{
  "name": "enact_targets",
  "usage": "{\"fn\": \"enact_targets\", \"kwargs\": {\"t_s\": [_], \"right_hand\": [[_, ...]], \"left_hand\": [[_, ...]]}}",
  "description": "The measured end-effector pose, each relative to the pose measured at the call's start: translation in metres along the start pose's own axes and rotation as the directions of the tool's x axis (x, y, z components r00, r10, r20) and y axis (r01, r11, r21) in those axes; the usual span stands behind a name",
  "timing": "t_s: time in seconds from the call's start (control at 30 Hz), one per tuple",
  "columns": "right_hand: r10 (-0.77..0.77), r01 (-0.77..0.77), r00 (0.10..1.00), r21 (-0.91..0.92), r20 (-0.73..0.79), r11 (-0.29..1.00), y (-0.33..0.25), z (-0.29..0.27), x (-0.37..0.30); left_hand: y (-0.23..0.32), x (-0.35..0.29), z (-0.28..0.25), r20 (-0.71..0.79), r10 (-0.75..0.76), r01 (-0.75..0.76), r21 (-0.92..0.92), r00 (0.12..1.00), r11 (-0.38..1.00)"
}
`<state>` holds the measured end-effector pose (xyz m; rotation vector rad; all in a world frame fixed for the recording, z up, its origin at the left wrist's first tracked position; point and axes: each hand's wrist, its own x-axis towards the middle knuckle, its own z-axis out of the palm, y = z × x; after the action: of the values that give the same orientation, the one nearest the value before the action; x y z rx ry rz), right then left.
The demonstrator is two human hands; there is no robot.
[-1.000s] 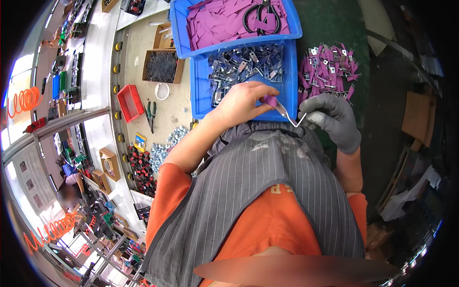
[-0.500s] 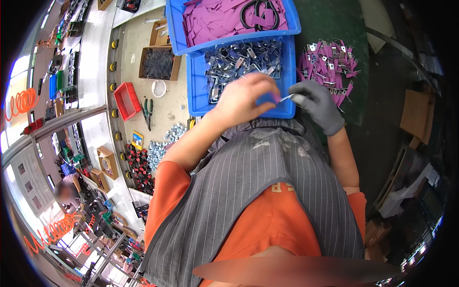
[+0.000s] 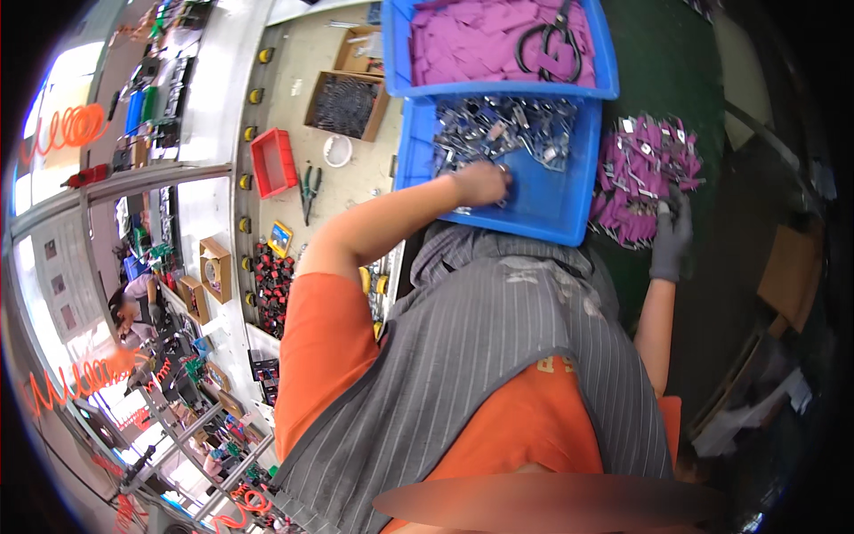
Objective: The recorder is picking up metal L-brackets and attaching purple components or stickers to them before placing them in a bin.
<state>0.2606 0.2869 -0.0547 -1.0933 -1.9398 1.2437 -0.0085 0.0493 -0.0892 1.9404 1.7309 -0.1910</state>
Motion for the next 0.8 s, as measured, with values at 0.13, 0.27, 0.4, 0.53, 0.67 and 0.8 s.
{"fn": "enact_targets", "kwargs": {"t_s": [0.13,0.27,0.4,0.53,0.67,0.8], "right_hand": [[-0.001,-0.008,0.988,0.059,0.155,0.998,-0.031,0.021,-0.01],[-0.15,0.11,0.945,0.148,0.29,0.983,-0.061,0.045,-0.025],[-0.259,0.26,0.807,0.073,0.531,0.963,-0.131,0.069,-0.032],[-0.529,0.605,0.583,0.105,0.617,0.789,-0.136,0.081,-0.031],[-0.313,0.3,0.671,0.14,0.672,0.944,-0.133,0.079,-0.026],[-0.162,0.084,0.685,0.144,0.71,0.986,-0.112,0.084,-0.035]], "left_hand": [[-0.013,0.027,0.029,0.065,0.095,-0.104,0.168,0.993,0.98],[-0.002,0.013,-0.02,-0.109,0.109,-0.103,0.059,0.988,0.993],[0.029,-0.015,-0.078,-0.313,-0.214,-0.126,-0.786,0.925,0.605],[0.039,-0.028,-0.101,-0.248,-0.193,-0.057,-0.74,0.949,0.67],[0.014,-0.05,-0.131,-0.556,-0.384,0.092,-0.481,0.737,0.872],[-0.067,-0.051,-0.159,-0.623,-0.625,0.674,-0.204,0.47,0.71]]}}
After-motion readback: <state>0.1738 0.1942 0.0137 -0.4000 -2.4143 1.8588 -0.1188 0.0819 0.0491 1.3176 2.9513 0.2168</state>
